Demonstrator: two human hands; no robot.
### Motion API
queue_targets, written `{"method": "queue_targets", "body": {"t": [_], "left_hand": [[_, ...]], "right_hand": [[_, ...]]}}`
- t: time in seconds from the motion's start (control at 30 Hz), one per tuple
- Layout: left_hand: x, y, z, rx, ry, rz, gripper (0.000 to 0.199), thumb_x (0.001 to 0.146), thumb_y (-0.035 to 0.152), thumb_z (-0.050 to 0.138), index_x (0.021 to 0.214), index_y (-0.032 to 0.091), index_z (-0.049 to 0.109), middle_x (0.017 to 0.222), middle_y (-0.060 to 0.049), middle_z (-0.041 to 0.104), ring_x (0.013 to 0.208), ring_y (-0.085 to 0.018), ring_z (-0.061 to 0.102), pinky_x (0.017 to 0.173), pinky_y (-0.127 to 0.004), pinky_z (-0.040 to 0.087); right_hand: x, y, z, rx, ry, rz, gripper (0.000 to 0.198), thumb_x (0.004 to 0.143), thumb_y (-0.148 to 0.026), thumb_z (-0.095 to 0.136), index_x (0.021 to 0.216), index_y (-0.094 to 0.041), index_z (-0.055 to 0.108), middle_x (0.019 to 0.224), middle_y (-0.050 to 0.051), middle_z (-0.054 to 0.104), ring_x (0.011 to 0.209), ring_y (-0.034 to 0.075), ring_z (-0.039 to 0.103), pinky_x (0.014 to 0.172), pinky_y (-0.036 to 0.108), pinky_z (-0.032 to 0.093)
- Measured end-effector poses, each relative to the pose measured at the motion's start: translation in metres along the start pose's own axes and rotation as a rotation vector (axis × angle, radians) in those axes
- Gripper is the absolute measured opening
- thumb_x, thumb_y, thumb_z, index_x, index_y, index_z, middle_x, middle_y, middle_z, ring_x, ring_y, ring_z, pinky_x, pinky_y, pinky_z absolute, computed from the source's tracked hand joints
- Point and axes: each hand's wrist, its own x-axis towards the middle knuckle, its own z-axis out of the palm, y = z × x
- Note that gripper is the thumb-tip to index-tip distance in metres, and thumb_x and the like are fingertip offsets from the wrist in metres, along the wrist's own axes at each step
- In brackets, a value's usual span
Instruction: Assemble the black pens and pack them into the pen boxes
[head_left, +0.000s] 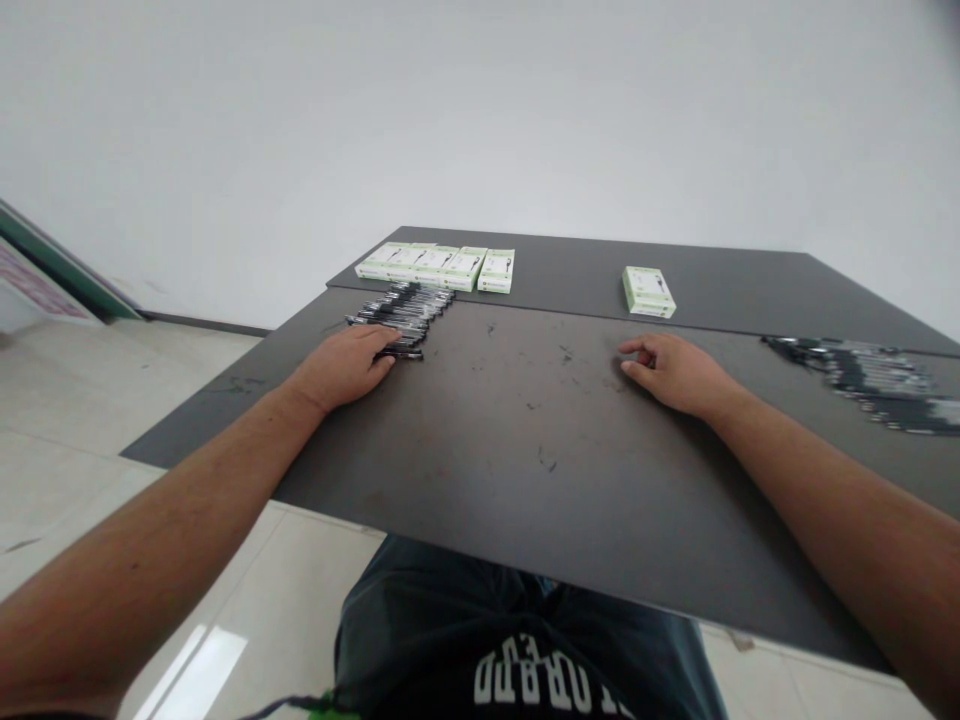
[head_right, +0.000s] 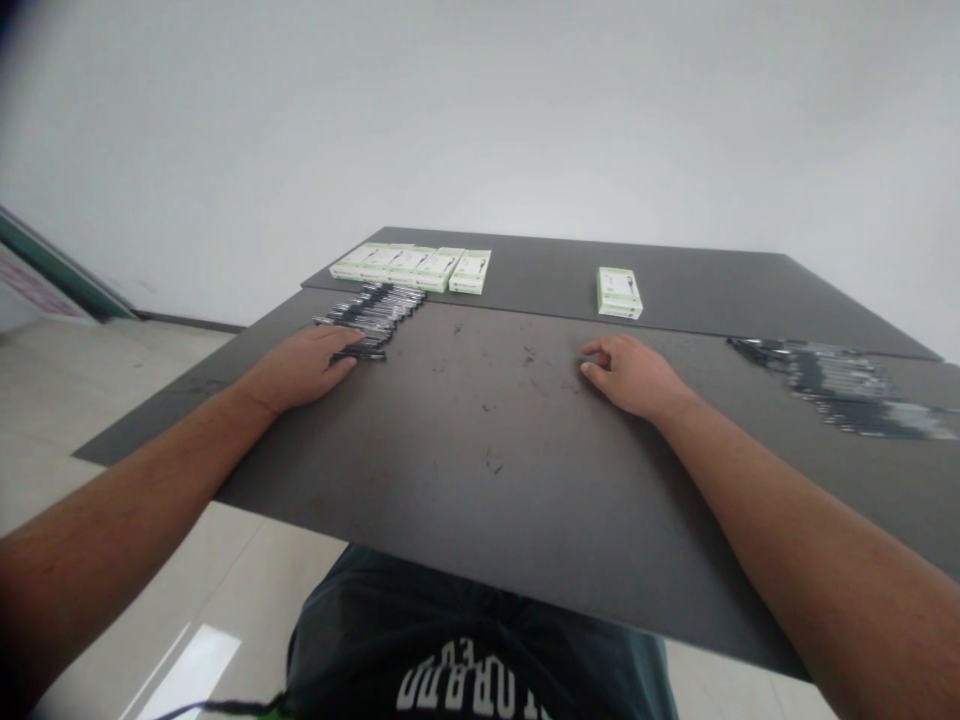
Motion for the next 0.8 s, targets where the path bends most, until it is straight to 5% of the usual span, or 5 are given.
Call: {"method": "queue_targets", "body": {"t": [0.33,0.8], "left_hand": [[0.004,0.0,0.006,0.042,-0.013,-0.001,0.069,0.105,0.047,0.047,0.163,0.013,0.061,0.17,-0.018,0.064,0.158,-0.034,0.059,0.139,-0.046,0.037],[0.006,-0.008,0.012,0.086,0.049,0.019,0.068,0.099,0.057,0.057,0.154,0.019,0.07,0.151,-0.019,0.069,0.147,-0.041,0.06,0.132,-0.057,0.043]], "right_hand": [[0.0,-0.001,-0.001,-0.021,-0.024,-0.008,0.04,0.1,-0.04,0.069,0.13,-0.02,0.085,0.104,0.011,0.083,0.104,0.033,0.076,0.095,0.046,0.059],[0.0,0.004,-0.001,-0.019,-0.02,-0.046,0.04,0.099,-0.045,0.065,0.127,-0.024,0.086,0.106,0.011,0.083,0.104,0.034,0.077,0.094,0.049,0.062]]}}
